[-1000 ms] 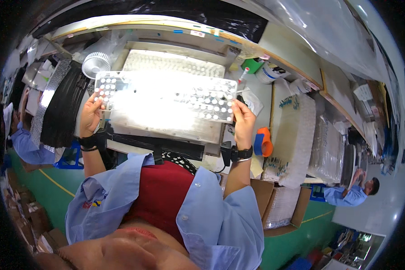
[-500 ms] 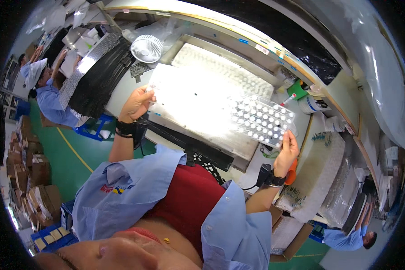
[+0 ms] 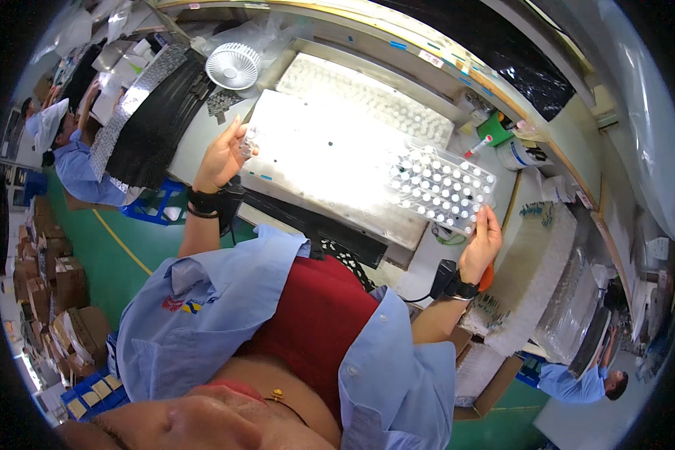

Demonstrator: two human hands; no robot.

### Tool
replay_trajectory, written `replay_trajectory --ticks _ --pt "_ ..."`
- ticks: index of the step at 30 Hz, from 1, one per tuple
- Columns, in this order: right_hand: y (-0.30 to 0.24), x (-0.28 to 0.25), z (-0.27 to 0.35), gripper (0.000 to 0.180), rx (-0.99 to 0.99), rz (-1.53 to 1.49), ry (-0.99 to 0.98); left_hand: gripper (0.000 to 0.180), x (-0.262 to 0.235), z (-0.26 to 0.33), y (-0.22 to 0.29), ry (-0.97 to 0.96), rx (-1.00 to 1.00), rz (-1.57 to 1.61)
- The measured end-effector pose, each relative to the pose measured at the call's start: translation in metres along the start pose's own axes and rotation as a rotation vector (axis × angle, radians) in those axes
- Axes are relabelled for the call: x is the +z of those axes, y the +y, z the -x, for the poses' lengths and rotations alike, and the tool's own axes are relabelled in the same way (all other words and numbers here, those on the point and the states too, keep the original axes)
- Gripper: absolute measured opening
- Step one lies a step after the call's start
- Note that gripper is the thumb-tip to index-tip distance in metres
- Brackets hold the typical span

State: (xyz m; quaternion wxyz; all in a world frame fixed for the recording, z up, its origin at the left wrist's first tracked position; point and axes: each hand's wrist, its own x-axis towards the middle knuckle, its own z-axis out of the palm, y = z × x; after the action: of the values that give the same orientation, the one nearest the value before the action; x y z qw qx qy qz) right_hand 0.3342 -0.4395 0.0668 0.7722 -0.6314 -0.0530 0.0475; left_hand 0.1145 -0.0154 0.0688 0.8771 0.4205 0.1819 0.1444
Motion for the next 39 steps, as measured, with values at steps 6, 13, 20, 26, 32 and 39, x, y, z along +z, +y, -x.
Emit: replay_trajectory --ticks 6,13,20,26,32,39 --pt "0.0 -0.007 0.004 0.024 0.015 0.013 0.0 0.017 -0.001 0.0 -0.003 -0.033 0.001 -0.123" --pt "0.001 -0.002 0.005 0.025 0.032 -0.018 -0.033 0.021 0.0 0.003 -0.003 0.079 0.021 -0.16" --pt "0.001 0.005 0.007 0.025 0.021 -0.001 -0.001 0.028 -0.004 0.001 -0.006 0.139 0.09 -0.293" --pt "0.0 0.016 0.01 0.026 0.085 -0.034 -0.028 0.028 -0.021 0.0 -0.005 0.183 0.118 -0.399" --pt "0.0 0.025 0.015 0.023 0.051 0.115 -0.057 0.033 -0.03 -0.004 -0.006 0.258 0.198 -0.474" --pt "-0.005 0.03 0.017 0.028 0.086 0.132 -0.099 0.03 -0.041 -0.009 -0.009 0.298 0.238 -0.487"
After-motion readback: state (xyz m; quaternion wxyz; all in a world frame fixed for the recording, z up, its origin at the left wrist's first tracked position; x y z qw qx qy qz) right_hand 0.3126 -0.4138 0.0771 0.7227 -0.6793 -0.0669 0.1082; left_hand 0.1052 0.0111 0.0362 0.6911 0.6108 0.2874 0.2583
